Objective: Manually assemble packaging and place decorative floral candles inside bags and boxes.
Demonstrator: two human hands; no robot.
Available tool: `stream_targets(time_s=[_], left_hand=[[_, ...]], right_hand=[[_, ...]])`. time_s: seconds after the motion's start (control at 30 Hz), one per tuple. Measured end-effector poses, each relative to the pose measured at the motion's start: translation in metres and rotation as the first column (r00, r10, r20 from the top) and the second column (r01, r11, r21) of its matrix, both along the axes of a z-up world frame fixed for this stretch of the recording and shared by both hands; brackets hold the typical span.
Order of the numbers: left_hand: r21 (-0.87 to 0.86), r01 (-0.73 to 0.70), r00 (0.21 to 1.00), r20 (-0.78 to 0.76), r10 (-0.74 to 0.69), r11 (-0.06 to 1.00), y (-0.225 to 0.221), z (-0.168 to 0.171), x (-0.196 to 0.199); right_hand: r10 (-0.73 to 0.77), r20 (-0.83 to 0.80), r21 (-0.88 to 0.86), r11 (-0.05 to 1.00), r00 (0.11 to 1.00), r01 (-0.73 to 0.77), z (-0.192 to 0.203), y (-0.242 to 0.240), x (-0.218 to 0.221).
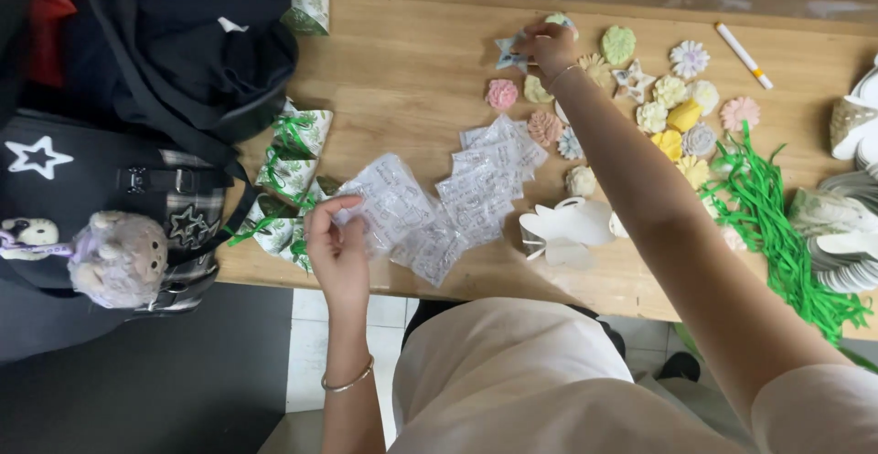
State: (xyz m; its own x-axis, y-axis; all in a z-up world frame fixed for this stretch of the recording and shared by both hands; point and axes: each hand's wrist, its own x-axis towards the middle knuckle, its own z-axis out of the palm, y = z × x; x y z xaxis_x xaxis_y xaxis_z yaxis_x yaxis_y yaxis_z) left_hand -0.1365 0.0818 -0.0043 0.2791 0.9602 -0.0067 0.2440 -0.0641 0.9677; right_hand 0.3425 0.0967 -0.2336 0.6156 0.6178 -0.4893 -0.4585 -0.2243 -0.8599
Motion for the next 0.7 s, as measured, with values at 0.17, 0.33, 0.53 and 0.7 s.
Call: stream_targets(time_s=[0.17, 0.33, 0.53, 0.7], left_hand=[[-0.096, 0.035, 0.999, 0.000, -0.036, 0.995, -0.008, 0.012, 0.008], [-0.165, 0.123, 0.990, 0.094, -0.108, 0.979, -0.013, 0.016, 0.031], [-0.254, 0.203, 0.947, 0.296, -0.124, 0.946, -0.007, 0.006, 0.053], [-0.271, 0.274, 0.850, 0.517, -0.101, 0.923, -0.011, 0.005, 0.068]], right_hand=[[-0.116, -0.070, 0.027, 0.993, 0.991, 0.118, -0.059, 0.029, 0.012], [-0.063, 0.140, -0.116, 0.990, 0.988, 0.080, -0.038, 0.020, -0.005], [0.059, 0.404, -0.101, 0.995, 0.913, -0.020, 0.020, -0.050, 0.005], [0.250, -0.227, 0.414, 0.899, 0.941, -0.139, 0.266, -0.107, -0.152]])
